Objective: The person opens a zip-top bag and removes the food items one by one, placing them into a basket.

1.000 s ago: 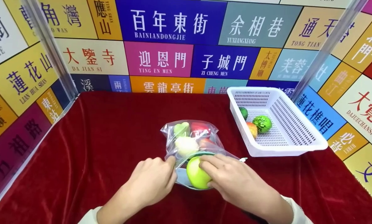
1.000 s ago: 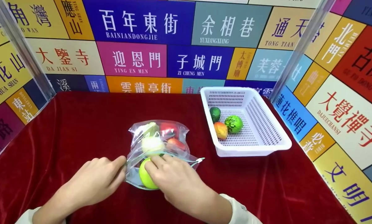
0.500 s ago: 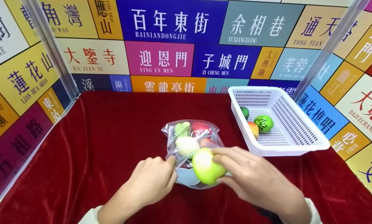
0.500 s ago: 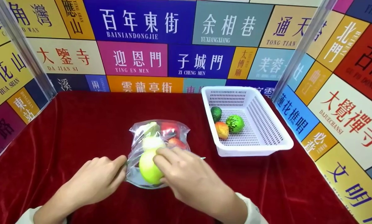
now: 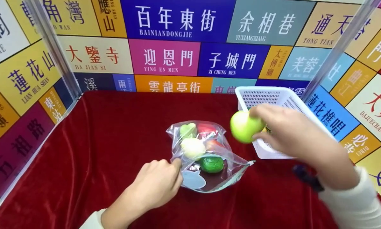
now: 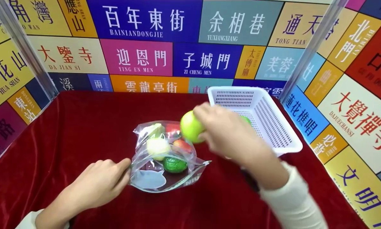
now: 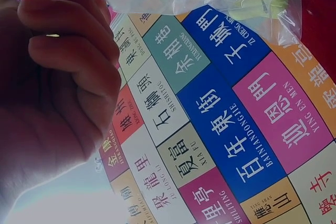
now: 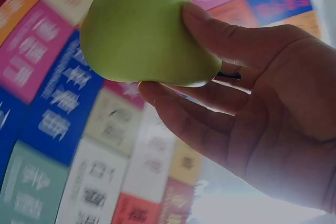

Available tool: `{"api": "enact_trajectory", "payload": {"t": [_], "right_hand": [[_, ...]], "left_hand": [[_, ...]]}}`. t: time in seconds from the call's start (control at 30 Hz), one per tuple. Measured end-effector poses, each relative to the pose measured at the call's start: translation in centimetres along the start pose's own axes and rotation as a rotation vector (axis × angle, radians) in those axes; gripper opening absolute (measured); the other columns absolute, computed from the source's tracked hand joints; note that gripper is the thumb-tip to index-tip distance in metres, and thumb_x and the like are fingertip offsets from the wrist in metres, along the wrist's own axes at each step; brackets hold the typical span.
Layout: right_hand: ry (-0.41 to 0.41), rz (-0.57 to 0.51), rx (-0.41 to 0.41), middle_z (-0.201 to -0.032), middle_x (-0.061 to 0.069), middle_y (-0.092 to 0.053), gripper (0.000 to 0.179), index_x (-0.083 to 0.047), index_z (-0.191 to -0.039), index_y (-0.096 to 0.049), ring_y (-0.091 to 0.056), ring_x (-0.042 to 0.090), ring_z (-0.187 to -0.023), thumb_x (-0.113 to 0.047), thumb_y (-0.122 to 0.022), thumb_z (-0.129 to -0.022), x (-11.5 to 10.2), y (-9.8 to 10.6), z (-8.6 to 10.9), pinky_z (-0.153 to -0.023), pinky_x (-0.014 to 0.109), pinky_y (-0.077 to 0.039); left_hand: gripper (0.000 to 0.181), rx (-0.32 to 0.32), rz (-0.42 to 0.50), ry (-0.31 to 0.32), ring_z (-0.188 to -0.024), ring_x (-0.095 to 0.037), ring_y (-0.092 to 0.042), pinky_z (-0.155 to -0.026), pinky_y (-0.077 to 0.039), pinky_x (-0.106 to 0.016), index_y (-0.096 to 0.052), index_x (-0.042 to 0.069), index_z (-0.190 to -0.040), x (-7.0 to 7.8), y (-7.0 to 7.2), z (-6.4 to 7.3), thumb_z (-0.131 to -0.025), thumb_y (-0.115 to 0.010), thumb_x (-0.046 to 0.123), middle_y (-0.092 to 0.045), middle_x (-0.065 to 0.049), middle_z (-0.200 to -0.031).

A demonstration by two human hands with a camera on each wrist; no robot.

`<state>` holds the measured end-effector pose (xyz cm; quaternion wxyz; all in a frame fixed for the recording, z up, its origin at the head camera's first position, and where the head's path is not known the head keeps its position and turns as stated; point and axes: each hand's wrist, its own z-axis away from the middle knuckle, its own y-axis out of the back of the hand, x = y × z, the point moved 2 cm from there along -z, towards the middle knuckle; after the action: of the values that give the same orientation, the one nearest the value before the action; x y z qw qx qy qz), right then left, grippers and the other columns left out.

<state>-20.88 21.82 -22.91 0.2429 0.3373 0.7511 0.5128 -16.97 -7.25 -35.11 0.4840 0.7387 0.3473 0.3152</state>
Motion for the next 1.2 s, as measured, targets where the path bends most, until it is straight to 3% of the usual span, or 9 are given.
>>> {"api": "enact_trajectory", "payload": {"t": [0.2, 0.37, 0.57, 0.9, 1.2], "right_hand": [[-0.188, 0.058, -0.216, -0.102, 0.005, -0.067, 0.037, -0.011, -0.109, -0.062, -0.059, 0.025, -0.092, -0.012, -0.085, -0.079, 4.4, 0.7, -2.2, -0.081, 0.045, -0.053], [-0.260, 0.107, -0.326, -0.099, 0.008, -0.067, 0.039, -0.008, -0.110, -0.064, -0.058, 0.026, -0.089, -0.010, -0.085, -0.077, 7.4, 0.5, -3.0, -0.078, 0.044, -0.052], [-0.285, 0.127, -0.363, -0.087, 0.007, -0.063, 0.036, -0.006, -0.101, -0.064, -0.055, 0.025, -0.079, -0.008, -0.087, -0.073, 10.8, -0.8, -2.2, -0.071, 0.041, -0.047], [-0.404, 0.027, -0.463, -0.088, 0.009, -0.062, 0.031, -0.006, -0.098, -0.064, -0.054, 0.026, -0.080, -0.004, -0.082, -0.074, 16.1, -5.4, 0.6, -0.069, 0.037, -0.047], [-0.461, 0.017, -0.439, -0.087, 0.013, -0.063, 0.034, 0.001, -0.097, -0.064, -0.053, 0.027, -0.076, -0.008, -0.084, -0.071, 18.5, -8.0, 2.9, -0.066, 0.038, -0.045]], "left_hand": [[0.018, -0.011, 0.008, 0.007, -0.046, -0.014, -0.043, -0.041, -0.034, -0.030, -0.054, 0.011, -0.079, 0.0, 0.1, 0.0, -0.093, -0.057, 0.021, -0.041, 0.003, -0.054], [0.018, 0.006, -0.003, 0.000, -0.046, -0.017, -0.047, -0.041, -0.036, -0.032, -0.055, 0.011, -0.078, 0.0, 0.1, 0.0, -0.093, -0.057, 0.021, -0.043, 0.002, -0.054], [0.018, 0.016, -0.005, -0.004, -0.047, -0.019, -0.049, -0.041, -0.037, -0.032, -0.055, 0.010, -0.079, 0.1, 0.0, 0.1, -0.093, -0.058, 0.021, -0.045, 0.001, -0.054], [0.018, 0.019, -0.017, -0.012, -0.047, -0.020, -0.051, -0.041, -0.037, -0.032, -0.055, 0.010, -0.079, 0.2, 0.4, 0.1, -0.093, -0.058, 0.022, -0.046, 0.000, -0.055], [0.018, 0.011, -0.008, -0.012, -0.047, -0.019, -0.050, -0.041, -0.036, -0.032, -0.054, 0.011, -0.078, 0.1, 0.3, 0.2, -0.092, -0.057, 0.021, -0.044, 0.002, -0.054]]}}
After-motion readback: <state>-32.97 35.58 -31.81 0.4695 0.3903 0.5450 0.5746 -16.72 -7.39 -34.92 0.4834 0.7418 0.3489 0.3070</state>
